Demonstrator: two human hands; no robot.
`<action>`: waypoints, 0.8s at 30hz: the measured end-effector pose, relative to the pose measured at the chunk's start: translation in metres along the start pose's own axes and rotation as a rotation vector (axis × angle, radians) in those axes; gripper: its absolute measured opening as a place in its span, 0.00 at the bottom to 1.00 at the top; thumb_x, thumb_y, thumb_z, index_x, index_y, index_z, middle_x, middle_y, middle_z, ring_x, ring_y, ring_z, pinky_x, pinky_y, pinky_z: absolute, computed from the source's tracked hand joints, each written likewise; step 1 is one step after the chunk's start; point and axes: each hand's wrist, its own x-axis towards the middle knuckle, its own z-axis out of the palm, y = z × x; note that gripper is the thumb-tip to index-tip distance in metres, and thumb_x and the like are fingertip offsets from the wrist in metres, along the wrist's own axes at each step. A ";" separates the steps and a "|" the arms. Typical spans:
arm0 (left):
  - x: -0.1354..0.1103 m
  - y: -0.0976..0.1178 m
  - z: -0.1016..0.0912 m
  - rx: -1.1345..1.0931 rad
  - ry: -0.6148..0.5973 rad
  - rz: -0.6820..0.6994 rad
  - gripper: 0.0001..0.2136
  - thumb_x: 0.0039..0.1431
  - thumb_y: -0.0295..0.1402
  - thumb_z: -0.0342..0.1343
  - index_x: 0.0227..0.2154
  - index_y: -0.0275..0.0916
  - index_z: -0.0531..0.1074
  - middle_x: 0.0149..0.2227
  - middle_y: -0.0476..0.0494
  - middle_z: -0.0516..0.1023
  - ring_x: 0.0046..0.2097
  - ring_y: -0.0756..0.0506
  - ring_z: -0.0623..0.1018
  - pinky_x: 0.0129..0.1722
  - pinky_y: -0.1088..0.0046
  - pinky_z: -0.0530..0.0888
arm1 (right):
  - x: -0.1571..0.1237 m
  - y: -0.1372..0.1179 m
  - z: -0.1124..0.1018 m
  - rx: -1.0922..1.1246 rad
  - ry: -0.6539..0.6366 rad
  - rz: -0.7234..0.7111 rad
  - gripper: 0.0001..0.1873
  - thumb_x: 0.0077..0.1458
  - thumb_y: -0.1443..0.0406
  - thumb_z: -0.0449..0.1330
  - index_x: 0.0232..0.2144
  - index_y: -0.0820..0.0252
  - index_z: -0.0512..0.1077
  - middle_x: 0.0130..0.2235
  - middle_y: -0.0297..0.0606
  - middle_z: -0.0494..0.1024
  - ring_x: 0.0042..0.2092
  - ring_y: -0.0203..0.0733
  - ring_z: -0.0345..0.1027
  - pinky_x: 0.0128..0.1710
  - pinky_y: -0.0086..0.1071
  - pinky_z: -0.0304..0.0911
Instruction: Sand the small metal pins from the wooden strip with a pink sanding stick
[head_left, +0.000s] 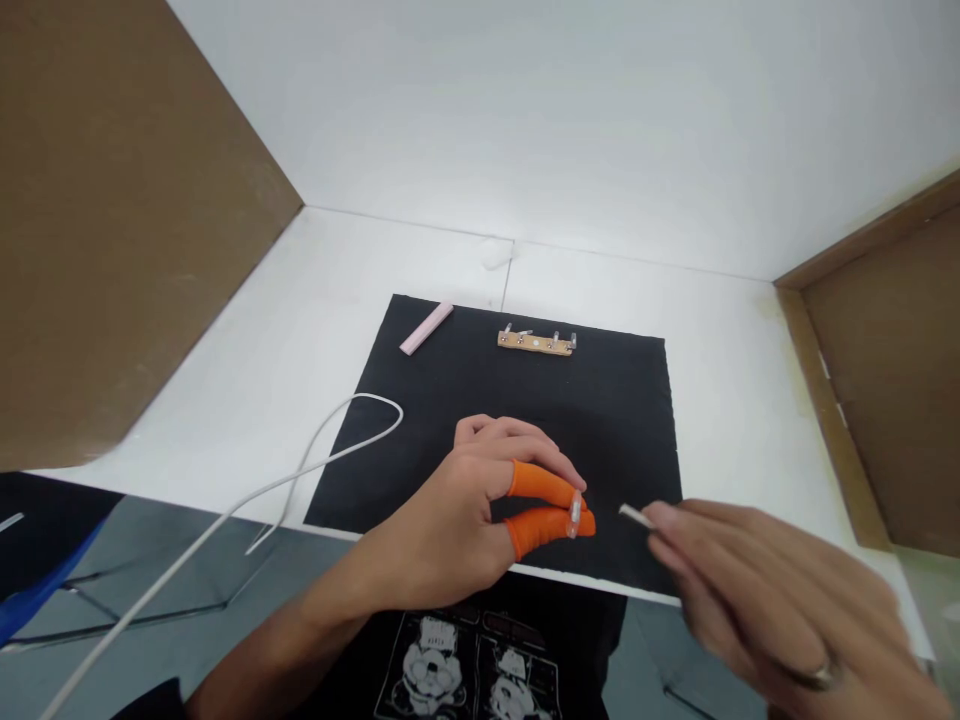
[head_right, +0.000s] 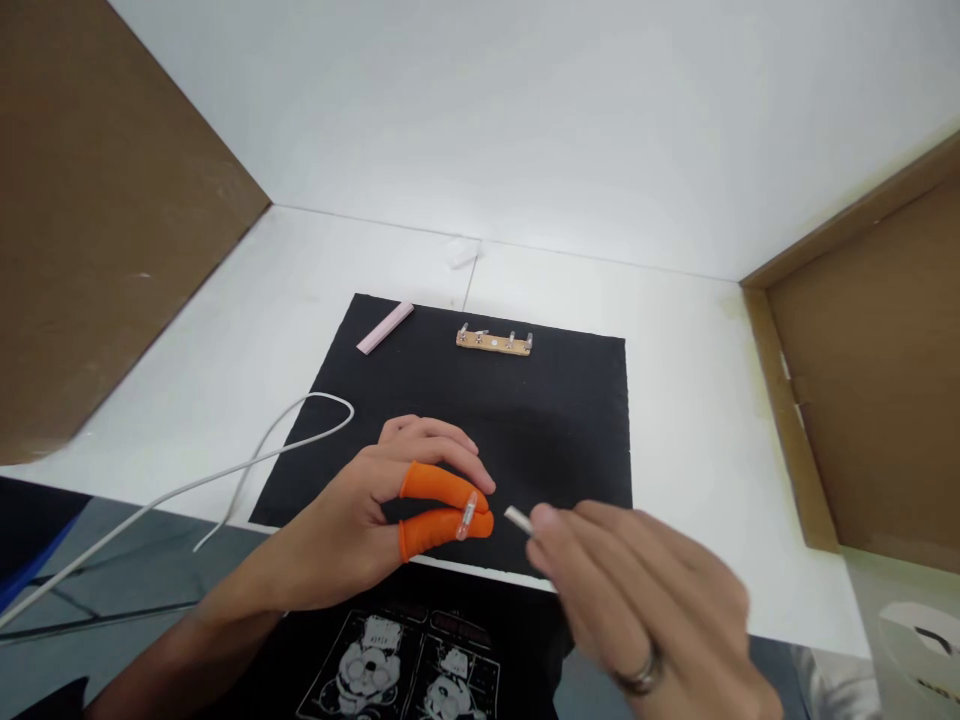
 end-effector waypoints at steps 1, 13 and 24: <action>0.000 0.000 0.000 0.001 -0.001 -0.004 0.04 0.68 0.27 0.68 0.39 0.43 0.82 0.48 0.53 0.87 0.57 0.44 0.79 0.61 0.60 0.61 | -0.002 0.004 0.002 -0.014 0.058 0.036 0.25 0.58 0.77 0.68 0.56 0.56 0.79 0.43 0.35 0.89 0.39 0.45 0.86 0.42 0.36 0.82; 0.001 -0.002 -0.002 0.002 -0.003 -0.016 0.03 0.68 0.28 0.68 0.39 0.44 0.82 0.48 0.51 0.87 0.57 0.42 0.80 0.61 0.58 0.62 | 0.007 0.006 0.003 -0.034 0.052 0.059 0.22 0.60 0.76 0.68 0.54 0.53 0.79 0.41 0.33 0.89 0.38 0.44 0.85 0.41 0.36 0.81; 0.003 -0.004 -0.002 0.000 -0.003 -0.012 0.04 0.68 0.27 0.68 0.39 0.44 0.82 0.48 0.52 0.87 0.57 0.43 0.80 0.61 0.59 0.61 | 0.002 -0.001 0.003 0.016 0.005 0.011 0.17 0.64 0.74 0.65 0.52 0.54 0.80 0.41 0.33 0.89 0.39 0.45 0.85 0.43 0.37 0.82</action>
